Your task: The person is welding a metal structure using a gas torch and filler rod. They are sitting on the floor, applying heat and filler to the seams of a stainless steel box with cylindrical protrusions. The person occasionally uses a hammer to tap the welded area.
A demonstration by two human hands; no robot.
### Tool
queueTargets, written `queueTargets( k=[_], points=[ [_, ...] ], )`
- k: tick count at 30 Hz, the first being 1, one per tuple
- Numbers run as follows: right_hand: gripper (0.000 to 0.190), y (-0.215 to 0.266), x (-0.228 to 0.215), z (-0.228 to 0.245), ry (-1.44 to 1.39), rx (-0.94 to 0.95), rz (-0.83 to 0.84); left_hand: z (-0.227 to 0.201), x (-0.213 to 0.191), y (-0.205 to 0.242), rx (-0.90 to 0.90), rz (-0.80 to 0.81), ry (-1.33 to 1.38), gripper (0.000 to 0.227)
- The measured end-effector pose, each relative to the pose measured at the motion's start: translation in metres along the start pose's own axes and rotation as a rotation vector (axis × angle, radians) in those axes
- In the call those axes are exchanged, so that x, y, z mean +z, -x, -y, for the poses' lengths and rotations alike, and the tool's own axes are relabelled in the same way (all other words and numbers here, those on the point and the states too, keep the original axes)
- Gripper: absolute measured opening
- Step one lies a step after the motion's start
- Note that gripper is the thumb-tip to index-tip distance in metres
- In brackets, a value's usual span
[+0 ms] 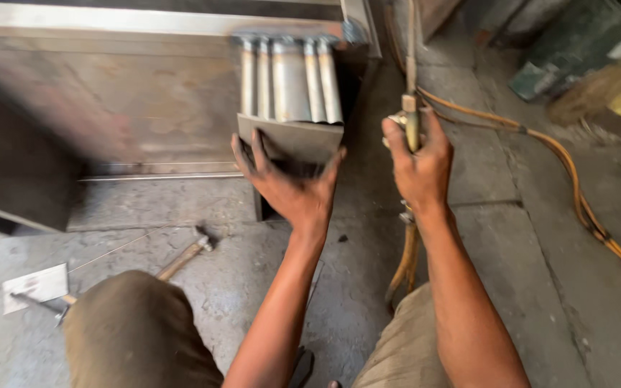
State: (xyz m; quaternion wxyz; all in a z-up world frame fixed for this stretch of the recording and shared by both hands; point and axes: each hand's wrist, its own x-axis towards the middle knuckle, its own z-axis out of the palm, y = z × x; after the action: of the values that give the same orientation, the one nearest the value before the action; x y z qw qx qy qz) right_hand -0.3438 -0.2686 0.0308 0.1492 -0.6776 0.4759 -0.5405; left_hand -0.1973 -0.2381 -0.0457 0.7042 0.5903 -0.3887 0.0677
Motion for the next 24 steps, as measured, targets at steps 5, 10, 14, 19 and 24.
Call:
queueTargets(
  k=[5, 10, 14, 19, 24],
  points=[
    [0.029, 0.005, 0.002, 0.006, 0.029, -0.09, 0.02, 0.019, 0.032, 0.004, 0.089, -0.133, -0.084, 0.123],
    [0.04, 0.005, 0.017, 0.002, 0.019, -0.084, 0.03, 0.025, 0.036, 0.007, 0.103, -0.164, -0.112, 0.123],
    [0.045, 0.004, 0.029, 0.002, 0.056, -0.081, 0.072, 0.024, 0.037, 0.011, 0.045, -0.154, -0.125, 0.122],
    [0.048, 0.001, 0.04, -0.003, 0.045, -0.092, 0.09, 0.022, 0.04, 0.015, 0.005, -0.149, -0.117, 0.12],
    [0.049, -0.002, 0.047, -0.008, 0.075, -0.119, 0.072, 0.025, 0.039, 0.014, 0.054, -0.148, -0.122, 0.116]
  ],
)
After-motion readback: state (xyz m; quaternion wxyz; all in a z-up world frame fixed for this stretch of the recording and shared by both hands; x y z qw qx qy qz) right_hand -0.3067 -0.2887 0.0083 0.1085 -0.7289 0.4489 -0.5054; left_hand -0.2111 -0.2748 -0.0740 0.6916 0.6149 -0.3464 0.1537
